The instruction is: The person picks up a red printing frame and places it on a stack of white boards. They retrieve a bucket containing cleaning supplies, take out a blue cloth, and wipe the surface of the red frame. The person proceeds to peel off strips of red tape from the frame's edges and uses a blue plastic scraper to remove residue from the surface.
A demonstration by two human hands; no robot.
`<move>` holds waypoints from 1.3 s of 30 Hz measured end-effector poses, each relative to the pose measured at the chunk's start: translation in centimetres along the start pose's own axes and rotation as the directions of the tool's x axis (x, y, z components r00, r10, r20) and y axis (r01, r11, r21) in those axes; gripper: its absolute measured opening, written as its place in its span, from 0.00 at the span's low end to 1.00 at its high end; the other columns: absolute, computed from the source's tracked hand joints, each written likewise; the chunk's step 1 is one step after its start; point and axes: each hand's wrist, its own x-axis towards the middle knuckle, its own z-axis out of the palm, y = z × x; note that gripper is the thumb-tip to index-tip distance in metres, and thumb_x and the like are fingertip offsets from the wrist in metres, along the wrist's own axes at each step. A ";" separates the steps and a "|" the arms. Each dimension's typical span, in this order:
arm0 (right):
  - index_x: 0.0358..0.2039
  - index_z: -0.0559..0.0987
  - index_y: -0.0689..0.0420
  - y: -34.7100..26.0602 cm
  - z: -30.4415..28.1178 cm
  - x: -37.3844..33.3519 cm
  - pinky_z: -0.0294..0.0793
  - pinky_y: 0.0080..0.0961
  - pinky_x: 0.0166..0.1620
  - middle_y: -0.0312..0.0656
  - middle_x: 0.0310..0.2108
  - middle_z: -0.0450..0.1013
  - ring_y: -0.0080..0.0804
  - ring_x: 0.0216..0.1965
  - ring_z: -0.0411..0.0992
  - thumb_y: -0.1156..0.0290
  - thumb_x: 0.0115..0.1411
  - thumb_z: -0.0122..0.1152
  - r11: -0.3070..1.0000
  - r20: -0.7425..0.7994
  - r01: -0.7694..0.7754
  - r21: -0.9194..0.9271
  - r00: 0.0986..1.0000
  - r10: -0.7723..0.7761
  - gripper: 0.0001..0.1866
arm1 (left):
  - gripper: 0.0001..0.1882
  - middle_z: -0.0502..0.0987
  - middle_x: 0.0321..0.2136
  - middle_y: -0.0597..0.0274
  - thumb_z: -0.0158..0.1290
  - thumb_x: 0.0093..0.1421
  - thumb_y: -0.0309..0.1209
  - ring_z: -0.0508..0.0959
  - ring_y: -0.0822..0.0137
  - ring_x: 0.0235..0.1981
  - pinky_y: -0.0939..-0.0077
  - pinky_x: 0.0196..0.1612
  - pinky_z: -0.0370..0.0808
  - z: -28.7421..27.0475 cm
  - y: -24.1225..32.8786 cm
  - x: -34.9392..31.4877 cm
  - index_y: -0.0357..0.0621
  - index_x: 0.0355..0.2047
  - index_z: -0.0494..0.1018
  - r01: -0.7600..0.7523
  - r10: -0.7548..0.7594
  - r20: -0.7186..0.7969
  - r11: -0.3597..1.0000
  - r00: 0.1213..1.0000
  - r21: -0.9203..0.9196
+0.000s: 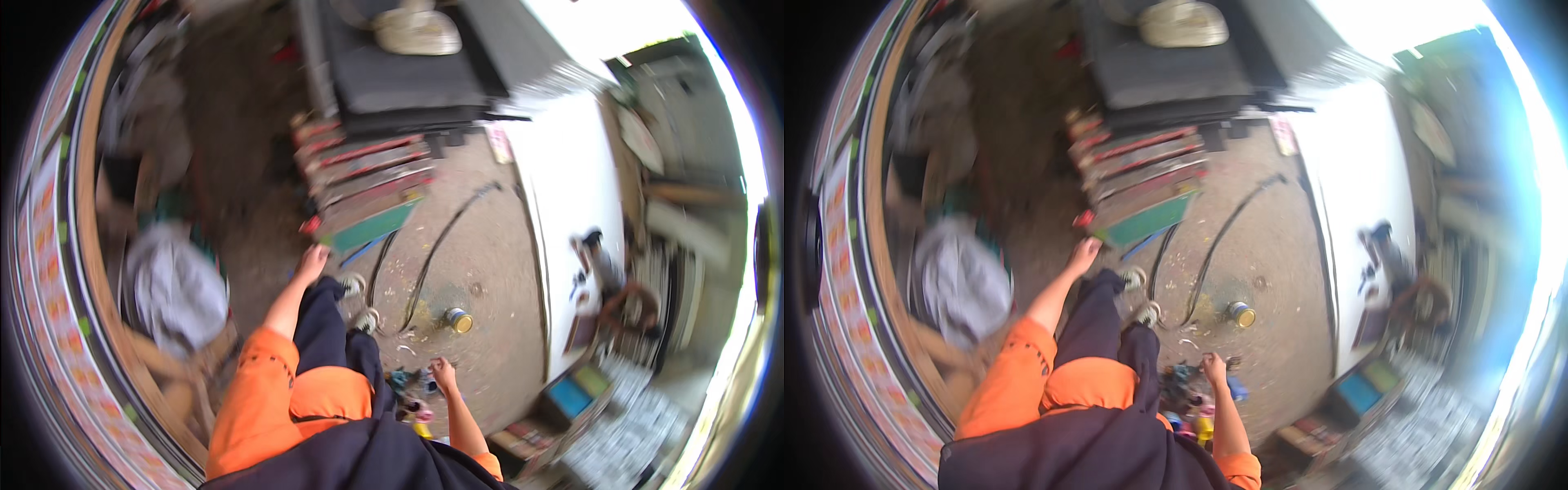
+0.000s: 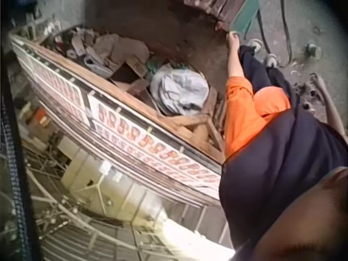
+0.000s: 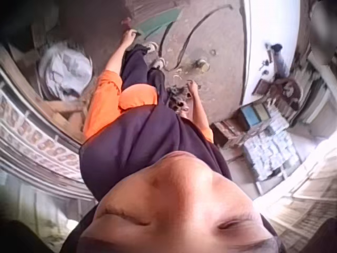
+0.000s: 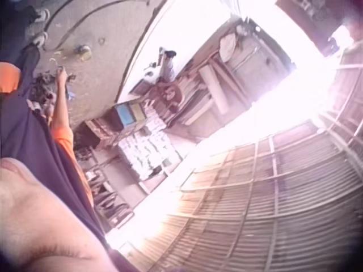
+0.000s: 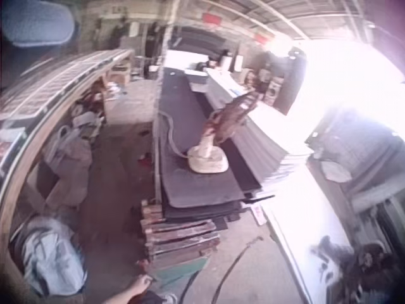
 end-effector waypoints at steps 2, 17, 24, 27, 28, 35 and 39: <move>0.37 0.74 0.60 2.1 -2.1 5.0 0.74 0.25 0.29 0.45 0.24 0.75 0.31 0.23 0.75 0.72 0.52 0.51 0.999 0.064 0.022 0.029 0.998 -0.024 0.11 | 0.07 0.73 0.29 0.56 0.48 0.54 0.27 0.75 0.57 0.32 0.67 0.36 0.71 0.8 -0.1 -0.8 0.44 0.34 0.70 0.172 -0.171 0.023 0.984 0.985 -0.051; 0.58 0.47 0.60 -17.7 11.9 24.6 0.61 0.34 0.52 0.54 0.54 0.52 0.41 0.54 0.58 0.55 0.48 0.63 0.880 -0.031 0.256 0.400 0.963 -0.267 0.46 | 0.11 0.73 0.35 0.57 0.51 0.56 0.30 0.75 0.67 0.35 0.73 0.37 0.72 -1.5 -12.3 -3.1 0.40 0.39 0.69 0.105 -0.251 -0.414 0.934 0.875 -0.342; 0.60 0.41 0.56 -29.5 16.6 26.4 0.54 0.39 0.56 0.55 0.58 0.39 0.44 0.58 0.47 0.46 0.40 0.68 0.790 -0.232 0.232 0.567 0.966 -0.117 0.58 | 0.11 0.72 0.41 0.61 0.48 0.58 0.28 0.70 0.71 0.44 0.77 0.47 0.67 -3.9 -7.1 8.3 0.39 0.41 0.68 -0.121 -0.027 -0.335 0.903 0.942 -0.412; 0.60 0.39 0.55 -32.7 17.4 26.3 0.53 0.40 0.56 0.55 0.57 0.38 0.46 0.58 0.46 0.45 0.39 0.68 0.812 -0.295 0.193 0.550 0.955 -0.028 0.60 | 0.09 0.74 0.37 0.64 0.48 0.57 0.28 0.72 0.71 0.40 0.74 0.45 0.67 -3.2 -5.0 9.9 0.42 0.39 0.71 -0.142 -0.054 -0.316 0.813 0.947 -0.564; 0.60 0.39 0.55 -33.3 17.5 26.5 0.52 0.41 0.56 0.55 0.57 0.39 0.47 0.58 0.46 0.45 0.39 0.68 0.824 -0.301 0.158 0.544 0.953 0.016 0.60 | 0.10 0.73 0.37 0.64 0.47 0.58 0.28 0.72 0.71 0.41 0.74 0.45 0.67 -2.7 -4.7 10.0 0.43 0.40 0.71 -0.123 -0.054 -0.277 0.803 0.959 -0.583; 0.60 0.37 0.55 -32.4 17.8 27.2 0.51 0.40 0.57 0.55 0.58 0.36 0.47 0.58 0.45 0.48 0.40 0.68 0.813 -0.324 0.223 0.538 0.945 -0.044 0.59 | 0.16 0.70 0.40 0.59 0.50 0.53 0.24 0.71 0.65 0.43 0.74 0.47 0.66 -3.0 -2.8 9.7 0.45 0.44 0.71 -0.213 0.173 -0.188 0.951 0.967 -0.222; 0.60 0.38 0.60 -29.8 17.0 26.8 0.50 0.38 0.58 0.55 0.57 0.38 0.46 0.59 0.44 0.53 0.44 0.67 0.809 -0.400 0.363 0.462 0.900 -0.175 0.56 | 0.15 0.71 0.38 0.58 0.54 0.49 0.24 0.71 0.59 0.42 0.70 0.44 0.68 -2.7 -1.4 9.1 0.43 0.39 0.68 -0.238 0.211 -0.140 0.947 0.967 -0.214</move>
